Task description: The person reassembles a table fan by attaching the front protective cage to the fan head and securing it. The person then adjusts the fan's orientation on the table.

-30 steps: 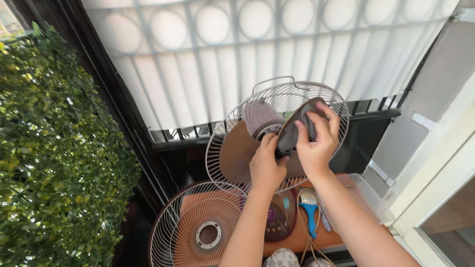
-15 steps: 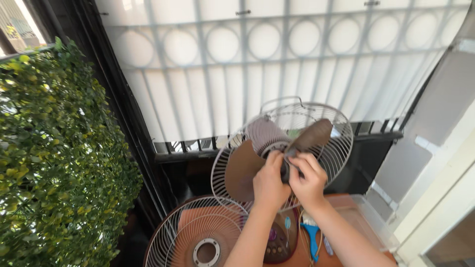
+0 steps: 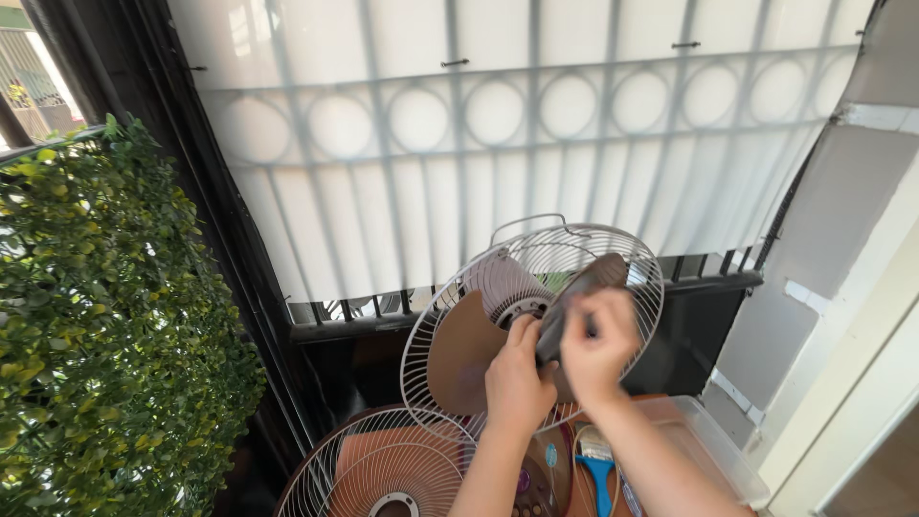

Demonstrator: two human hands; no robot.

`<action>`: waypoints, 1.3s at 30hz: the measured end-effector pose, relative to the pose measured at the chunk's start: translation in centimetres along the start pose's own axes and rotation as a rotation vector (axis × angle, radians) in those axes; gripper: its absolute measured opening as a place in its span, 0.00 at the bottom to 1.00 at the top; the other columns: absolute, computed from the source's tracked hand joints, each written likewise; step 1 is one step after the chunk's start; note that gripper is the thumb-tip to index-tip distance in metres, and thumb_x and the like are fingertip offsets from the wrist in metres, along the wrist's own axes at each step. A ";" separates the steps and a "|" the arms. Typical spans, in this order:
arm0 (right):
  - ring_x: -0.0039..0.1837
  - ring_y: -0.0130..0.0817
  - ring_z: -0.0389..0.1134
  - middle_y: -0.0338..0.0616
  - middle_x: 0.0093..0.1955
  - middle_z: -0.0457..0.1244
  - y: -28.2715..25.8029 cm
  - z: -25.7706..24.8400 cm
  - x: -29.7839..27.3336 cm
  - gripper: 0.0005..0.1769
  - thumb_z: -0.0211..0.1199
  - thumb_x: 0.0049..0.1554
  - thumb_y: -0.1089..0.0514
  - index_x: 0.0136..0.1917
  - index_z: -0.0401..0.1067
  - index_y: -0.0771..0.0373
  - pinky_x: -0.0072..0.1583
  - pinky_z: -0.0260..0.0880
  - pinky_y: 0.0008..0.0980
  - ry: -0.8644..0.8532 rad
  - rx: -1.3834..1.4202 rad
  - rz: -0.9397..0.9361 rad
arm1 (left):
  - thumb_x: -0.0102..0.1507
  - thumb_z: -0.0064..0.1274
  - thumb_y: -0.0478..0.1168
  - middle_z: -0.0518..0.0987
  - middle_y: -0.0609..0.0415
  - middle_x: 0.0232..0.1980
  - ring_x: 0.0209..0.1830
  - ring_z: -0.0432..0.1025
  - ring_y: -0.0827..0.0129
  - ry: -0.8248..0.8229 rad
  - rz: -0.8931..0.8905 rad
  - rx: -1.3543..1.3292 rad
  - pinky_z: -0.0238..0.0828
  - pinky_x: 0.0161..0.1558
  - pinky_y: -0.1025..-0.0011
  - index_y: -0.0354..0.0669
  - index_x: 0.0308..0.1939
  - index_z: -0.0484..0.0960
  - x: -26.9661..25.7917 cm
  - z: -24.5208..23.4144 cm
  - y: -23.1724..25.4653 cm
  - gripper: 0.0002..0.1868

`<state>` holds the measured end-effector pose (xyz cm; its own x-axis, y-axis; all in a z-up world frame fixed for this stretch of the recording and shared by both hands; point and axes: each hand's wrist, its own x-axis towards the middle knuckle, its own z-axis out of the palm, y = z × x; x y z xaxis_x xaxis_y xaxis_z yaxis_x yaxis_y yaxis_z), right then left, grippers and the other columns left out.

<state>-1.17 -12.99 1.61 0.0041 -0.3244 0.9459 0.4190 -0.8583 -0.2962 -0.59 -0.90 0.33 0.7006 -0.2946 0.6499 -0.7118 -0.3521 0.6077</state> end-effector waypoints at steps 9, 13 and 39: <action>0.49 0.45 0.70 0.49 0.45 0.64 5.4 -0.9 1.9 0.07 0.64 0.52 0.75 0.42 0.71 0.68 0.51 0.69 0.39 -0.001 -0.113 0.012 | 0.53 0.64 0.32 0.74 0.57 0.65 0.51 0.76 0.46 -0.037 -0.016 -0.010 0.72 0.49 0.54 0.43 0.59 0.76 0.1 -0.7 -0.1 0.29; 0.48 0.45 0.70 0.50 0.46 0.65 6.6 -0.6 1.7 0.07 0.65 0.52 0.73 0.43 0.73 0.67 0.50 0.69 0.39 0.027 -0.096 0.136 | 0.54 0.65 0.33 0.74 0.57 0.66 0.50 0.77 0.48 -0.005 -0.036 -0.045 0.72 0.48 0.55 0.44 0.60 0.75 -0.1 -0.5 -0.2 0.30; 0.58 0.47 0.70 0.46 0.51 0.69 -1.1 -3.1 -1.9 0.13 0.60 0.47 0.73 0.46 0.76 0.64 0.60 0.71 0.41 -0.415 -0.115 -0.134 | 0.55 0.57 0.30 0.70 0.54 0.69 0.49 0.76 0.44 -0.028 -0.067 -0.041 0.72 0.45 0.51 0.42 0.62 0.69 -0.5 0.6 -0.6 0.30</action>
<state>-4.41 -12.63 -0.31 0.3308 -0.0408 0.9428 0.3366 -0.9282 -0.1583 -0.46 -1.08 -0.64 0.7474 -0.2964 0.5946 -0.6644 -0.3351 0.6680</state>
